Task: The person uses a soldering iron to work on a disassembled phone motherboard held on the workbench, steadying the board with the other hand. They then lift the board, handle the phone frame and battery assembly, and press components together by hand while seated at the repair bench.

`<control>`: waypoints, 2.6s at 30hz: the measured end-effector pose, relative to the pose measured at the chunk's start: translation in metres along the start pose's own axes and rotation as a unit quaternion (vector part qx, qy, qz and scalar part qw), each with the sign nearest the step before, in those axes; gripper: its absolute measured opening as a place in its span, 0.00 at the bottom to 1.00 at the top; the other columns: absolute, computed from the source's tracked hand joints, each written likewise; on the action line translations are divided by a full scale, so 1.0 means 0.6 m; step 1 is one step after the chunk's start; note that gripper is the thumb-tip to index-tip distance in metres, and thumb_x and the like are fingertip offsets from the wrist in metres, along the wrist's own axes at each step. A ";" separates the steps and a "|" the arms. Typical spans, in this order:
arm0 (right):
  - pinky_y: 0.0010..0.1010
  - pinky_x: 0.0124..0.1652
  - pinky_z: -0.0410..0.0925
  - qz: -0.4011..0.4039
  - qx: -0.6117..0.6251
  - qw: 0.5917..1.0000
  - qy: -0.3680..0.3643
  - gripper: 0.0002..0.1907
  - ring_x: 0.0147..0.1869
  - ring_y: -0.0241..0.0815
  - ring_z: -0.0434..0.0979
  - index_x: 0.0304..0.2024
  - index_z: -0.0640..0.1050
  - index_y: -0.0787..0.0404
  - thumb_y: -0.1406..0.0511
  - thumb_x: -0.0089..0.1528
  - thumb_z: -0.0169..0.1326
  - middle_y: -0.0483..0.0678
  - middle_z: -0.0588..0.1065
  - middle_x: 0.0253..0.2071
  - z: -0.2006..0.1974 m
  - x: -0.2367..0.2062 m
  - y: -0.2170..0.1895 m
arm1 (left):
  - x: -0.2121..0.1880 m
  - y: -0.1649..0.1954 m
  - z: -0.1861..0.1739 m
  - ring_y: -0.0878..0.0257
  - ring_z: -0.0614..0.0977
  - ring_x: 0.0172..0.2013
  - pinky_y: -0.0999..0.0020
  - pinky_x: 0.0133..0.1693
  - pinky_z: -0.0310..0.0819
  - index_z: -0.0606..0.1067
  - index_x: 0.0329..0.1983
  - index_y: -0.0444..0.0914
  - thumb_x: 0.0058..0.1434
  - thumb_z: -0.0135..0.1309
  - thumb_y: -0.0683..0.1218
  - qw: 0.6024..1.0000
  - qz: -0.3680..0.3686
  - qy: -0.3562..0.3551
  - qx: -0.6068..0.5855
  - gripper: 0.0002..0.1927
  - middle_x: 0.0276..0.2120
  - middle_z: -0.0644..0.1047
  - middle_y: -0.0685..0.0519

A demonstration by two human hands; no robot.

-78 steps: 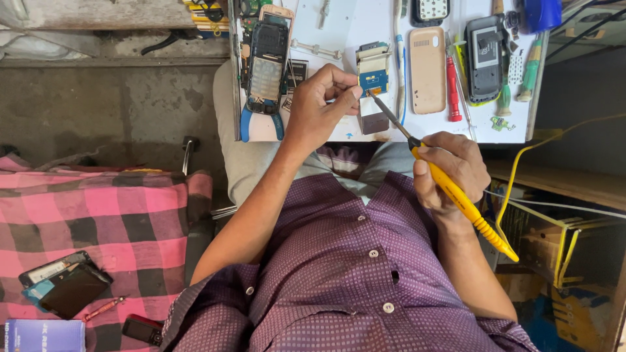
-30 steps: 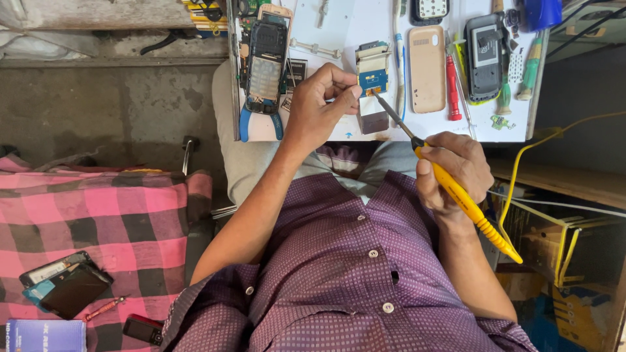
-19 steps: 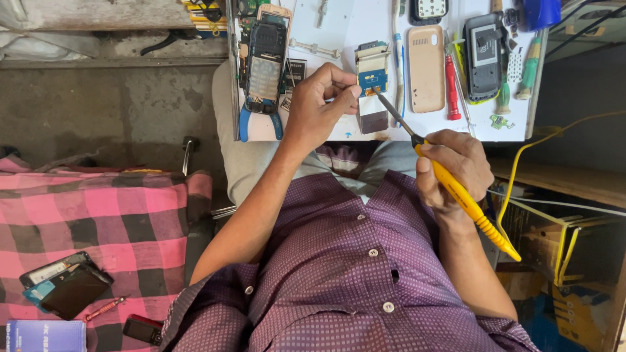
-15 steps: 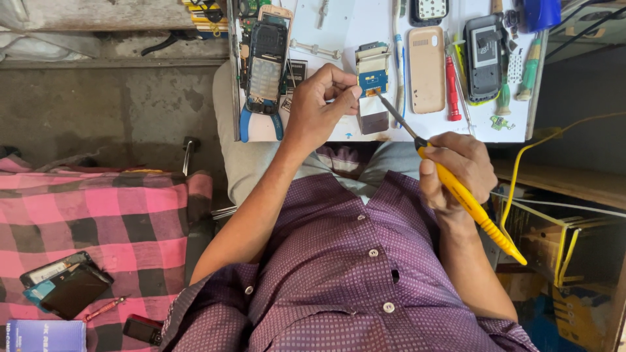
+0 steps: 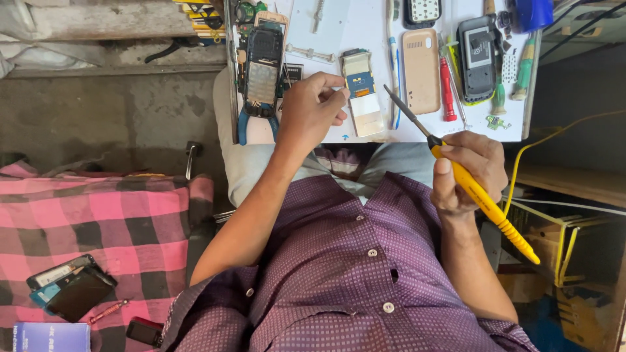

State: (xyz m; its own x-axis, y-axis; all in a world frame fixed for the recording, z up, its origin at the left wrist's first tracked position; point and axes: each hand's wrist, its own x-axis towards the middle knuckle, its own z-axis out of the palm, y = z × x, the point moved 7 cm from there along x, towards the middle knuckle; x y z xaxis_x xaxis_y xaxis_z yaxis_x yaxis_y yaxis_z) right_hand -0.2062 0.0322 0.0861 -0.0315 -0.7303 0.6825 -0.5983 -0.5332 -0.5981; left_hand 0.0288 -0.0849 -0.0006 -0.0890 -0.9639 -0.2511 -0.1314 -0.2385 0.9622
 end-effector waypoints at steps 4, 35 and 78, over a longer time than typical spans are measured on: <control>0.32 0.43 0.71 0.002 -0.005 1.000 0.001 0.09 0.42 0.48 0.78 0.44 0.76 0.65 0.64 0.70 0.57 0.58 0.78 0.42 -0.005 -0.001 0.006 | -0.019 0.052 -0.011 0.62 0.86 0.29 0.66 0.34 0.78 0.79 0.50 0.34 0.64 0.62 0.42 0.969 0.146 0.051 0.194 0.12 0.30 0.82 0.51; 0.27 0.48 0.66 0.137 0.126 0.979 0.080 0.16 0.46 0.42 0.74 0.47 0.67 0.63 0.60 0.70 0.58 0.57 0.75 0.42 -0.007 0.046 0.053 | 0.007 0.137 -0.015 0.56 0.75 0.52 0.54 0.53 0.65 0.76 0.58 0.39 0.62 0.65 0.45 0.862 0.355 0.042 0.359 0.21 0.50 0.76 0.53; 0.27 0.41 0.71 0.098 0.083 0.986 -0.105 0.16 0.40 0.42 0.78 0.45 0.70 0.64 0.59 0.72 0.59 0.57 0.76 0.42 0.158 0.171 0.058 | 0.051 0.071 -0.102 0.52 0.71 0.67 0.56 0.70 0.66 0.65 0.69 0.35 0.67 0.60 0.40 0.925 0.289 0.012 0.246 0.28 0.66 0.70 0.47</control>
State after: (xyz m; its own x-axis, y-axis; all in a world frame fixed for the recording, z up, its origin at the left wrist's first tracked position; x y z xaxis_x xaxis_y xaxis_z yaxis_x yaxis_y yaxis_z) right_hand -0.1544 -0.1018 0.0955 0.0431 -0.8889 0.4561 -0.4569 -0.4235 -0.7823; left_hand 0.0809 -0.1317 0.0389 -0.2641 -0.9169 0.2993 -0.5028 0.3957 0.7685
